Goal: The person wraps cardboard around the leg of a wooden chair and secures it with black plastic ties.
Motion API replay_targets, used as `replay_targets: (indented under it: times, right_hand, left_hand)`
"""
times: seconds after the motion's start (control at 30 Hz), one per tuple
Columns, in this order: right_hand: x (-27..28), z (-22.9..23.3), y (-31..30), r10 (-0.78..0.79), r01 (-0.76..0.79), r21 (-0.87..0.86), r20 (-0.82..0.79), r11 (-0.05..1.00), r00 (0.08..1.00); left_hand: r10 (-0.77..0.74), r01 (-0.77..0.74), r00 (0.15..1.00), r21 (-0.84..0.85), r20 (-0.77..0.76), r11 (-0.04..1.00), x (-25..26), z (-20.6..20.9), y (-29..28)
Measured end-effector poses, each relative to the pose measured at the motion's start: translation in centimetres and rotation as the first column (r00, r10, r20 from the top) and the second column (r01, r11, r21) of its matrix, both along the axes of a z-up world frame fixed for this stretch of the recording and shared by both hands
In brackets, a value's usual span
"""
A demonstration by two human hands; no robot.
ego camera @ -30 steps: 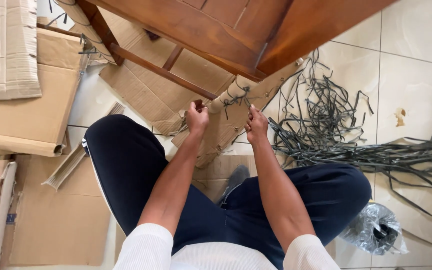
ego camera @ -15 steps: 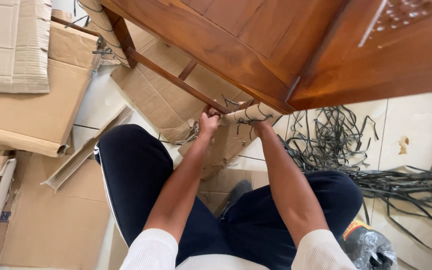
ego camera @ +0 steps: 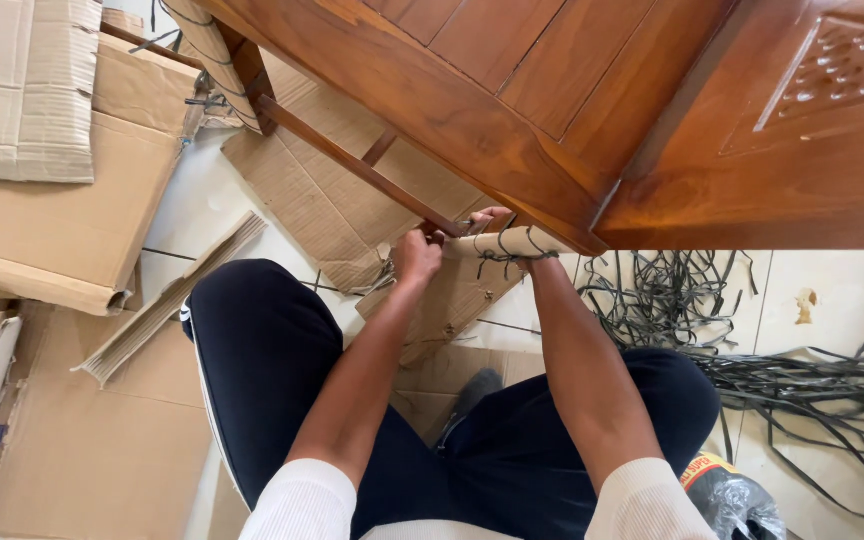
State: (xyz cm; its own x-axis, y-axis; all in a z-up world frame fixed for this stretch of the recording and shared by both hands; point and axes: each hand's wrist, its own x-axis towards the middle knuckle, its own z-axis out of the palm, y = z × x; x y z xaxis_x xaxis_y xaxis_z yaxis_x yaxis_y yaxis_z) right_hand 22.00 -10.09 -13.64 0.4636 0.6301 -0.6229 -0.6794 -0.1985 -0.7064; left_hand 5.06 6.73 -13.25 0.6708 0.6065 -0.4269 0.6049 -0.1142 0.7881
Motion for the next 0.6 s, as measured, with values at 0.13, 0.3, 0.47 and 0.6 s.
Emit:
replay_targets:
  times: [0.13, 0.3, 0.47, 0.6]
  right_hand:
    - [-1.3, -2.4, -0.9, -0.051, 0.058, -0.055, 0.134, 0.997, 0.99]
    - [-3.1, -4.7, -2.6, -0.127, 0.182, -0.121, 0.365, 0.976, 0.922]
    - [-6.2, -3.4, -3.1, -0.152, 0.302, -0.254, 0.48, 0.919, 0.864]
    - [-8.4, -3.3, -3.4, -0.213, 0.363, -0.288, 0.441, 0.886, 0.872]
  left_hand:
    - [0.066, -0.06, 0.996, 0.101, -0.053, 0.993, -1.2, 1.3, 0.2]
    - [0.109, -0.102, 0.992, 0.107, -0.063, 0.989, -2.8, 4.0, -0.1]
    - [0.07, -0.092, 0.994, 0.301, 0.082, 0.949, -4.5, 2.8, -2.0]
    - [-0.034, -0.087, 0.968, 0.46, 0.248, 0.884, -5.0, 1.2, -3.7]
